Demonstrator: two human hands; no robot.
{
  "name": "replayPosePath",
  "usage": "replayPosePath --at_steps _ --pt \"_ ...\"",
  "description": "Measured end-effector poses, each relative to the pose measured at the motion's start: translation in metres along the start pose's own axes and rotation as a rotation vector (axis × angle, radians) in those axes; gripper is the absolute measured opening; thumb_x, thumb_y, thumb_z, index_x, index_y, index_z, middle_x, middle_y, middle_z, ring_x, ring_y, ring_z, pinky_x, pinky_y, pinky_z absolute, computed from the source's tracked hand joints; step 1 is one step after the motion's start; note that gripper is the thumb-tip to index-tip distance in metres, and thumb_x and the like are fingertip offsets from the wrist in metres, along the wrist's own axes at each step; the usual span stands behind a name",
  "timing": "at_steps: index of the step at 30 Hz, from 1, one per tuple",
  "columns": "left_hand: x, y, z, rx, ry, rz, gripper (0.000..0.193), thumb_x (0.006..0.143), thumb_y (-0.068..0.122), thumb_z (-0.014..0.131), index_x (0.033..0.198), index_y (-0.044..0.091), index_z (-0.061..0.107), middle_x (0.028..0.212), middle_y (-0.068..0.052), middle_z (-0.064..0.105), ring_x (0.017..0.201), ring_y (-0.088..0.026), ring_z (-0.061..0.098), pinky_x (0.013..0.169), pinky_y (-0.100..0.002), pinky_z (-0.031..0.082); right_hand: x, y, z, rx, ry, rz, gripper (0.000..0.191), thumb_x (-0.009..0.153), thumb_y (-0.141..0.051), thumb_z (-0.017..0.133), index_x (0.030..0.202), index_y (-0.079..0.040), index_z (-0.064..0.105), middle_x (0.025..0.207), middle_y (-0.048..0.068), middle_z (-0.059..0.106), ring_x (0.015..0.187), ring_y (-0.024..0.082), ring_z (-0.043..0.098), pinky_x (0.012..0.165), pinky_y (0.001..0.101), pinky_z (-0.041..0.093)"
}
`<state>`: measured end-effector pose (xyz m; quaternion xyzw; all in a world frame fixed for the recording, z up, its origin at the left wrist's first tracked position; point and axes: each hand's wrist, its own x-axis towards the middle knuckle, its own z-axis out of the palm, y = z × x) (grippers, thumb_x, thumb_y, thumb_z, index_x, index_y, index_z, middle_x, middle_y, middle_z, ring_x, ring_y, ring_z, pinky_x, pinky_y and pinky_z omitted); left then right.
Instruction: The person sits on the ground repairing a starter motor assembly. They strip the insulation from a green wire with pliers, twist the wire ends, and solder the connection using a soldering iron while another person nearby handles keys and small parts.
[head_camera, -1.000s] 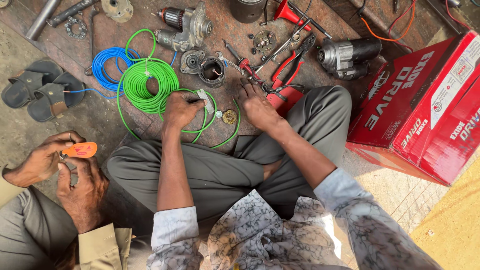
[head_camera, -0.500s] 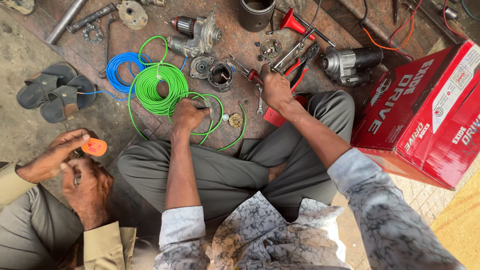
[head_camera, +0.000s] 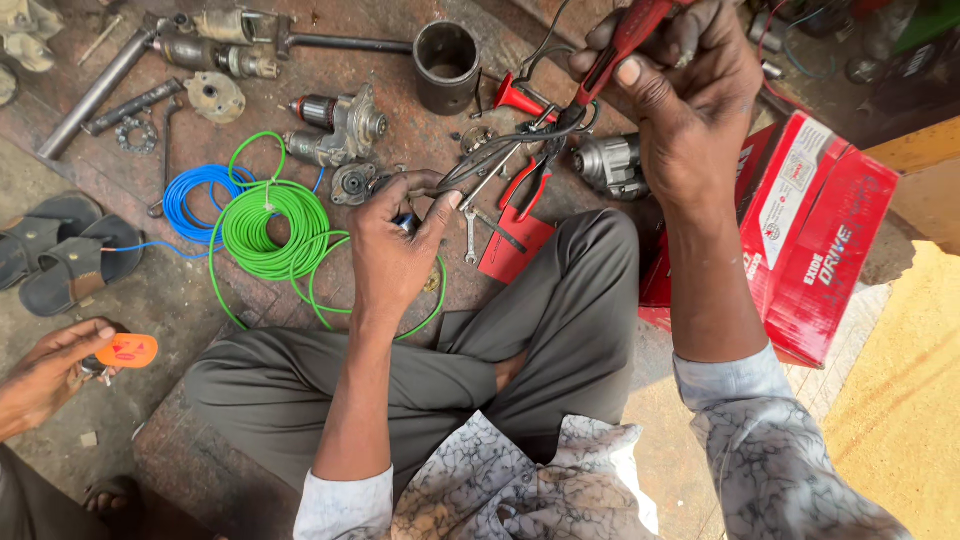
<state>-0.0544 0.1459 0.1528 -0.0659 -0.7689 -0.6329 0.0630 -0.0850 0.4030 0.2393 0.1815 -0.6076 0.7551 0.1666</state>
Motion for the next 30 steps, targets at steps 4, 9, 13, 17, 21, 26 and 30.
replayPosePath --at_steps 4,9,13,17,21,26,30 --pt "0.012 0.032 0.015 -0.027 0.009 0.265 0.018 0.095 0.008 0.080 0.110 0.000 0.073 0.098 -0.006 0.077 0.082 -0.005 0.069 0.072 -0.026 0.055 0.020 -0.040 0.002 0.125 0.018 -0.127 0.036 0.102 0.008 0.074 0.105 -0.009 0.043 0.111 0.011 0.064 0.109 0.025 0.071 0.103 0.0480 0.062" --pt "0.030 0.060 0.071 -0.210 -0.002 0.225 0.048 0.087 0.009 0.080 0.130 -0.004 0.062 0.105 -0.003 0.074 0.063 0.000 0.058 0.057 -0.021 0.049 0.031 -0.058 -0.004 0.261 0.020 -0.206 0.034 0.103 0.007 0.073 0.107 -0.009 0.043 0.112 0.013 0.066 0.112 0.027 0.071 0.105 0.0500 0.059" --pt "0.045 0.087 0.113 -0.454 0.036 0.186 0.050 0.094 0.011 0.079 0.139 -0.001 0.061 0.071 0.001 0.059 0.060 0.000 0.050 0.055 -0.020 0.040 0.033 -0.060 -0.007 0.350 0.012 -0.200 0.033 0.104 0.009 0.070 0.106 -0.009 0.043 0.124 0.018 0.068 0.116 0.035 0.072 0.107 0.0524 0.061" --pt "0.053 0.106 0.126 -0.547 0.073 0.081 0.027 0.094 0.012 0.078 0.117 -0.001 0.075 0.071 0.003 0.063 0.058 -0.001 0.050 0.048 -0.023 0.041 0.033 -0.062 -0.011 0.347 0.048 -0.215 0.033 0.103 0.012 0.069 0.107 -0.008 0.043 0.122 0.018 0.067 0.118 0.036 0.071 0.106 0.0523 0.056" --pt "0.058 0.102 0.122 -0.446 0.070 0.292 0.025 0.096 0.014 0.076 0.117 0.001 0.075 0.097 0.002 0.077 0.080 -0.001 0.063 0.068 -0.020 0.051 0.028 -0.057 -0.020 0.354 0.069 -0.185 0.031 0.103 0.011 0.067 0.105 -0.007 0.043 0.122 0.019 0.068 0.117 0.036 0.072 0.107 0.0531 0.058" --pt "0.064 0.060 0.103 -0.153 -0.029 0.420 0.019 0.090 0.010 0.079 0.105 -0.002 0.079 0.121 -0.010 0.072 0.105 -0.021 0.070 0.088 -0.033 0.052 0.038 -0.053 -0.056 0.390 0.146 -0.383 0.034 0.104 0.012 0.067 0.101 -0.010 0.041 0.124 0.019 0.067 0.115 0.032 0.071 0.109 0.0518 0.060" --pt "0.056 0.010 0.079 0.069 -0.152 0.230 0.022 0.089 0.015 0.076 0.105 0.001 0.078 0.125 -0.008 0.073 0.113 -0.024 0.071 0.097 -0.036 0.054 0.060 -0.073 -0.128 0.352 0.291 -0.626 0.033 0.104 0.011 0.066 0.097 -0.010 0.042 0.103 0.008 0.061 0.104 0.025 0.067 0.101 0.0468 0.061"
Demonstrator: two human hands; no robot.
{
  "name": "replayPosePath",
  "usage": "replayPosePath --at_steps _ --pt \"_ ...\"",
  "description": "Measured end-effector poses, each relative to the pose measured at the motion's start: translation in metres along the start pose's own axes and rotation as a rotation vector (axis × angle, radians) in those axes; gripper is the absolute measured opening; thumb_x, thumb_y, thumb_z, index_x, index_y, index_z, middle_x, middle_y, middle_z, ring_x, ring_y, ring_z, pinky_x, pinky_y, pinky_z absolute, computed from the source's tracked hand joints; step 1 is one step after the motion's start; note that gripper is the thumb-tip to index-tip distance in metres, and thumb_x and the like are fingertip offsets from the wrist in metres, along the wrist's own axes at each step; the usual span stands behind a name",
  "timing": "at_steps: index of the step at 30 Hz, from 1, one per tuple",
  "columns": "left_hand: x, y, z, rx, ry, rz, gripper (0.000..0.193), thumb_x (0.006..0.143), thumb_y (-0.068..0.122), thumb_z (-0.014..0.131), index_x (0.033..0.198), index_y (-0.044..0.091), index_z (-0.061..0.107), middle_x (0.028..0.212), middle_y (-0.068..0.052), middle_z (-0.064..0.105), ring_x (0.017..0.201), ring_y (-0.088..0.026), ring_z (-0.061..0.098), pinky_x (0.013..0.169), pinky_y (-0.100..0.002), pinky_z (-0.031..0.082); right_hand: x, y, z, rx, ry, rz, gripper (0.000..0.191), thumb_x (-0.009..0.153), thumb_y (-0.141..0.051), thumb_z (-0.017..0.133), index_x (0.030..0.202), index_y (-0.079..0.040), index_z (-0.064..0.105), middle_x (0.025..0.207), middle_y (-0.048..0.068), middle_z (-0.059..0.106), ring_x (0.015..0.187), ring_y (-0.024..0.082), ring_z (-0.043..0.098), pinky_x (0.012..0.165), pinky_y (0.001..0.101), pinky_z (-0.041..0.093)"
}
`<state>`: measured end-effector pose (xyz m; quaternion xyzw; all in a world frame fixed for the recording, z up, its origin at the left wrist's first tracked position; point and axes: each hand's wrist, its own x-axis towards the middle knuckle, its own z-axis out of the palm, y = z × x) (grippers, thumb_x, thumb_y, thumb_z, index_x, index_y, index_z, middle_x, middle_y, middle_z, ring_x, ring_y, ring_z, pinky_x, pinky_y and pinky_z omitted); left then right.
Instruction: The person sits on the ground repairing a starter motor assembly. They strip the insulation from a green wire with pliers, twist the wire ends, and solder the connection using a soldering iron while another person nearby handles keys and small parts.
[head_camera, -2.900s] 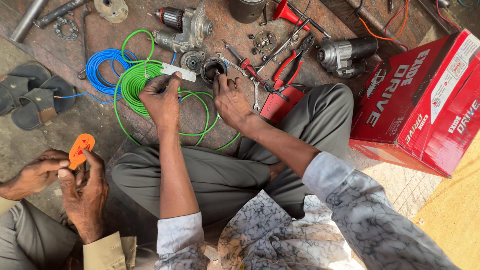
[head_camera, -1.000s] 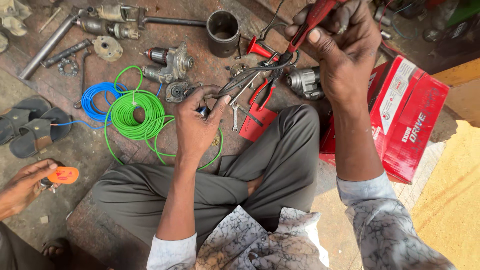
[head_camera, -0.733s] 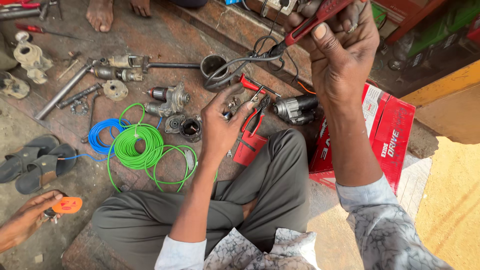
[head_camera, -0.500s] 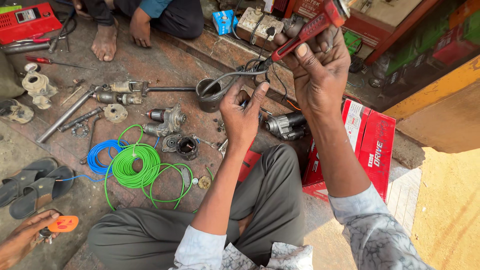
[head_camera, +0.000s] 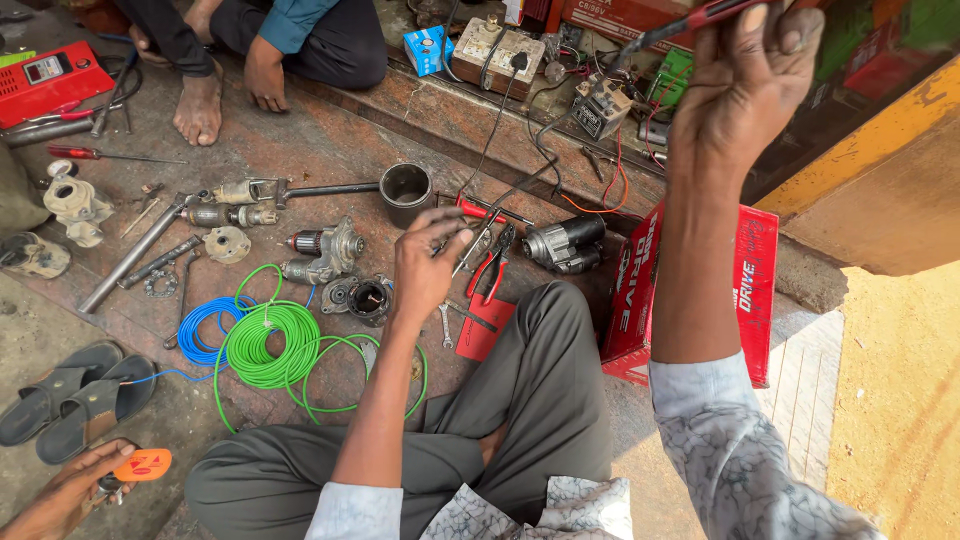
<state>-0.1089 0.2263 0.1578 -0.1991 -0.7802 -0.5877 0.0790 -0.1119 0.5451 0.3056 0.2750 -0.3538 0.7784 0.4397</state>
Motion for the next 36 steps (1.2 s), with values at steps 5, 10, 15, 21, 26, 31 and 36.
replayPosePath --at_steps 5,10,15,21,26,31,36 --pt "-0.003 -0.052 -0.021 0.152 -0.161 -0.043 0.028 0.092 0.023 0.074 0.111 0.002 0.076 0.127 -0.009 0.072 0.116 -0.028 0.070 0.098 -0.036 0.052 0.009 -0.011 -0.046 0.056 0.091 0.131 0.029 0.105 0.010 0.063 0.095 -0.010 0.044 0.113 0.018 0.066 0.115 0.031 0.069 0.107 0.0450 0.060" --pt "0.003 -0.050 -0.009 0.250 -0.318 0.082 0.029 0.088 0.026 0.081 0.108 0.004 0.082 0.131 -0.018 0.068 0.120 -0.037 0.064 0.100 -0.041 0.047 -0.016 0.000 -0.034 0.083 0.092 0.407 0.020 0.104 0.011 0.058 0.100 -0.006 0.047 0.124 0.021 0.066 0.107 0.027 0.067 0.096 0.0410 0.058" --pt "0.012 -0.001 -0.010 0.022 -0.174 -0.299 0.040 0.095 0.024 0.075 0.132 0.010 0.073 0.120 -0.018 0.077 0.102 -0.038 0.069 0.087 -0.039 0.055 -0.026 0.010 -0.002 0.041 -0.116 0.734 0.020 0.101 0.005 0.062 0.106 -0.007 0.048 0.116 0.026 0.066 0.091 0.025 0.064 0.081 0.0373 0.055" --pt "0.038 0.046 -0.003 -0.540 -0.086 0.051 0.045 0.104 0.018 0.066 0.143 -0.002 0.060 0.142 -0.012 0.066 0.128 -0.015 0.063 0.107 -0.028 0.050 -0.042 0.031 0.042 -0.438 -0.504 0.756 0.039 0.095 0.008 0.072 0.116 -0.008 0.043 0.110 0.015 0.060 0.088 0.015 0.058 0.071 0.0326 0.050" --pt "0.042 0.056 0.013 -0.764 -0.058 -0.085 0.052 0.101 0.026 0.065 0.145 0.000 0.058 0.145 -0.011 0.065 0.097 -0.006 0.062 0.065 -0.022 0.050 -0.050 0.045 0.057 -0.593 -0.518 0.695 0.035 0.097 0.005 0.071 0.105 -0.008 0.039 0.101 0.002 0.055 0.098 0.017 0.073 0.077 0.0347 0.064" --pt "0.036 0.051 0.037 -0.921 0.049 -0.044 0.051 0.104 0.027 0.067 0.146 0.000 0.060 0.131 -0.008 0.067 0.079 -0.002 0.055 0.061 -0.020 0.046 -0.058 0.044 0.060 -0.665 -0.688 0.768 0.025 0.108 -0.002 0.064 0.111 -0.007 0.040 0.094 0.004 0.054 0.088 0.012 0.060 0.075 0.0292 0.050" --pt "0.033 0.040 0.045 -0.984 0.158 -0.048 0.042 0.102 0.023 0.071 0.138 0.004 0.067 0.103 0.003 0.069 0.074 0.000 0.052 0.060 -0.020 0.046 -0.066 0.037 0.076 -0.720 -0.805 0.744 0.025 0.107 -0.008 0.065 0.116 -0.004 0.042 0.098 0.007 0.057 0.090 0.013 0.059 0.074 0.0273 0.048"
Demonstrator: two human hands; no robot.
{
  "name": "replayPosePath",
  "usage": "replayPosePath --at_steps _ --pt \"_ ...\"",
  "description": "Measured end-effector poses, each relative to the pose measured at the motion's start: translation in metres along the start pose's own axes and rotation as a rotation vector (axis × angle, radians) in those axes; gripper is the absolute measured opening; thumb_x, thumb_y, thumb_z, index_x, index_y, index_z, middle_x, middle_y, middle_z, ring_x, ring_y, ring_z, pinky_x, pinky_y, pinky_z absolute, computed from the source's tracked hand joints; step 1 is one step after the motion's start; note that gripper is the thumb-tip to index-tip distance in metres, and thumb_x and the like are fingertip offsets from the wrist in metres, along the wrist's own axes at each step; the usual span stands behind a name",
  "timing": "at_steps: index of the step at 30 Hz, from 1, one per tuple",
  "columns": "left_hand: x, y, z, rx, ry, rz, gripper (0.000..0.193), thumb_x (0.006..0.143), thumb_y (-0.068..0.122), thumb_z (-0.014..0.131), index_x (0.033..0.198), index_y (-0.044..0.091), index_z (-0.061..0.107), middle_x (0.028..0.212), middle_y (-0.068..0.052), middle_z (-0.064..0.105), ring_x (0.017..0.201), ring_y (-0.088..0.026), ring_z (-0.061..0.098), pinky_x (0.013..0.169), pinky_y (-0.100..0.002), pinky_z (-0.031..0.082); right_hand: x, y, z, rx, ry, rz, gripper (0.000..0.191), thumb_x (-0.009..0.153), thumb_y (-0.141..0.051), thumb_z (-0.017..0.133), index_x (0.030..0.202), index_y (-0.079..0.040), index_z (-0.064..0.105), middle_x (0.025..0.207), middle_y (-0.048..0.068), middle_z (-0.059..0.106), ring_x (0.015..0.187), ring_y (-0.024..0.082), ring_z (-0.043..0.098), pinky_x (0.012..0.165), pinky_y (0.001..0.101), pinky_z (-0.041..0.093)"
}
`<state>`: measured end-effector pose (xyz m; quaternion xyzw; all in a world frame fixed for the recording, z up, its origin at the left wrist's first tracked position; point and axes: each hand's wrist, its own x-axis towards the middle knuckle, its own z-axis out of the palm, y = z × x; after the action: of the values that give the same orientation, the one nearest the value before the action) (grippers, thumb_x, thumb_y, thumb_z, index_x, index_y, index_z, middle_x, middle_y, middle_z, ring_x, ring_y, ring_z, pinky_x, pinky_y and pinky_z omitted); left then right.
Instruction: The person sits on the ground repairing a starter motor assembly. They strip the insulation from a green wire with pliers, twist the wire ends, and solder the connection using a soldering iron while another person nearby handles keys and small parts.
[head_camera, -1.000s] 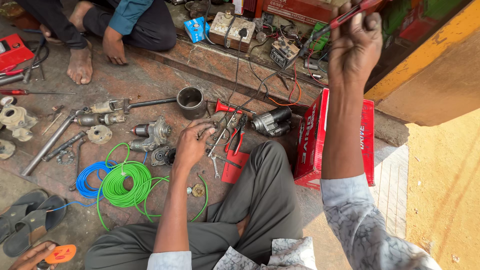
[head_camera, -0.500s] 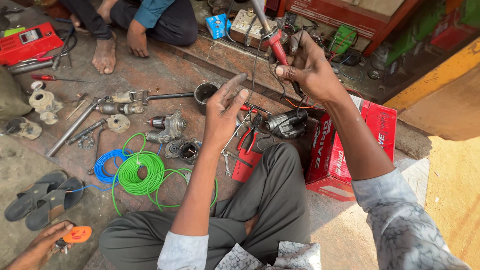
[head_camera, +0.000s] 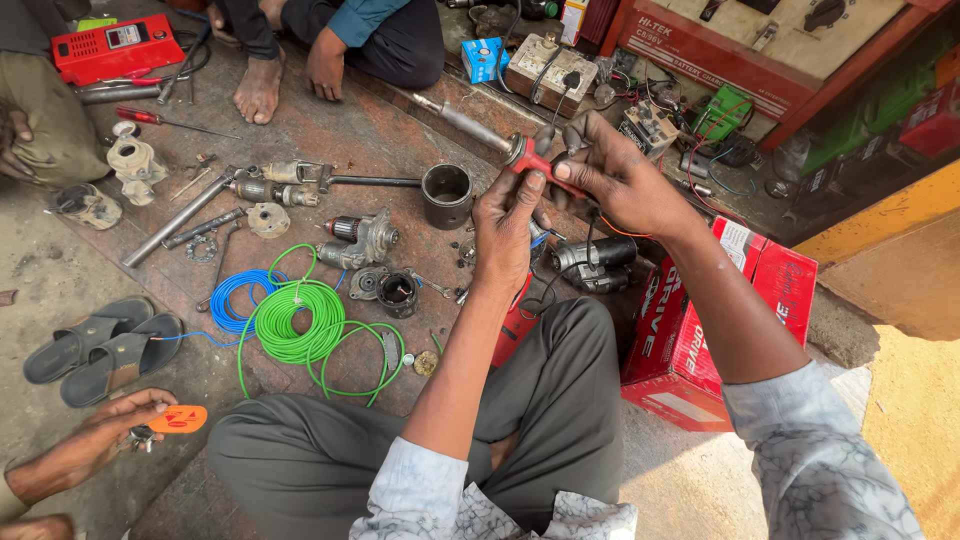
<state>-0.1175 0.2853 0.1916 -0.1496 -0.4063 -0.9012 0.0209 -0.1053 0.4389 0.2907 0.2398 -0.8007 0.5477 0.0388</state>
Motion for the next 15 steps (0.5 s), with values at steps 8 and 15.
replayPosePath --at_steps 8,15 --pt "-0.012 -0.003 -0.022 0.081 0.243 0.052 0.020 0.088 0.005 0.087 0.106 0.003 0.077 0.084 0.004 0.063 0.068 -0.003 0.049 0.057 -0.021 0.038 -0.086 0.027 0.071 0.283 0.287 0.291 0.028 0.107 -0.023 0.060 0.115 0.003 0.066 0.100 0.010 0.073 0.082 0.017 0.068 0.071 0.0300 0.056" --pt "-0.042 0.005 -0.036 0.011 0.327 -0.063 0.016 0.092 0.013 0.082 0.103 0.002 0.078 0.085 0.003 0.071 0.069 -0.003 0.055 0.057 -0.021 0.039 -0.063 0.105 0.156 1.253 0.452 0.115 0.028 0.107 -0.020 0.066 0.128 -0.001 0.062 0.117 0.008 0.069 0.102 0.016 0.064 0.092 0.0333 0.052"
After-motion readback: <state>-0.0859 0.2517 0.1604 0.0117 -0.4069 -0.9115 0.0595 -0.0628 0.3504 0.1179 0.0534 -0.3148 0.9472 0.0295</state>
